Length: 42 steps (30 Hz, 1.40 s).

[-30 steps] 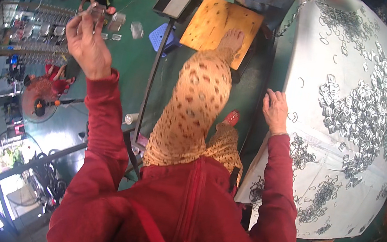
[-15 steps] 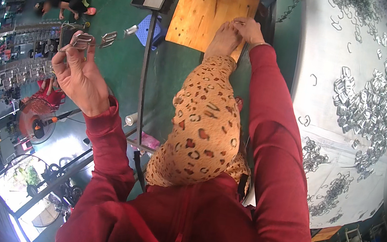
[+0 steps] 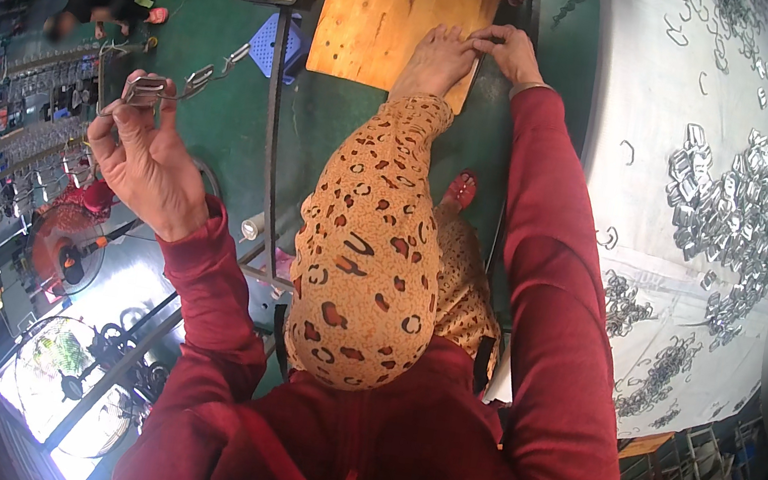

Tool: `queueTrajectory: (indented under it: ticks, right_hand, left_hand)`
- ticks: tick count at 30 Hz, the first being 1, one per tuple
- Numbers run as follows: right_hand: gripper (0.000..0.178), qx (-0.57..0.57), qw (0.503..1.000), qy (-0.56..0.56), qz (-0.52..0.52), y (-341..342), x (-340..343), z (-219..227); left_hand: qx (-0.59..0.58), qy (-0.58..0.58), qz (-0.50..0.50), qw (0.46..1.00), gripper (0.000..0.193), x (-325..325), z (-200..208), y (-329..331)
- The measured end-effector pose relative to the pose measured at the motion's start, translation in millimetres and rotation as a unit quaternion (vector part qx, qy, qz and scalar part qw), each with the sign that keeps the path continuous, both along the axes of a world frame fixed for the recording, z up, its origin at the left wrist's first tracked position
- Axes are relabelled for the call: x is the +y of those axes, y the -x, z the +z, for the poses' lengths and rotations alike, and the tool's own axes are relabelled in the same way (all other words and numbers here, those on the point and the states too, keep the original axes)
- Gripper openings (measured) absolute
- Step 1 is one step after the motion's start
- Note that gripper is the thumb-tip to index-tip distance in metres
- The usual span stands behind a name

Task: The person picks up small metal pieces from a table and uses pliers to bend or attach them. They repeatedly handle individual pieces, occasionally placing them on a wooden board or back on the table.

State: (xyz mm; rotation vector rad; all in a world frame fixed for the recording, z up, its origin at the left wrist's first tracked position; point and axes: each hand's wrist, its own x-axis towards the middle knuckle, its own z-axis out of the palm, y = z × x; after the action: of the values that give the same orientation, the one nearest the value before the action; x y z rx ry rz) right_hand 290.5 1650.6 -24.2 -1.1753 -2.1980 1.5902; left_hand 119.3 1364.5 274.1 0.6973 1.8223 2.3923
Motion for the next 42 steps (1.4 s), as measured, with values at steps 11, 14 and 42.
queueTrajectory:
  ticks: [11,14,42]
  right_hand:
    - [0.022,0.049,0.998,0.040,-0.026,-7.0,-1.2,-18.1]
    - [0.022,0.043,0.999,0.011,-0.012,-5.9,-0.2,-15.4]
    - [0.025,0.093,0.988,0.114,0.052,14.6,10.5,7.9]
  left_hand:
    - [0.005,-0.002,-0.015,1.000,0.011,9.7,-3.1,-8.5]
    - [0.010,-0.004,-0.020,1.000,0.011,8.8,-2.8,-8.5]
    - [-0.006,-0.010,0.006,1.000,0.011,4.4,-7.5,-10.4]
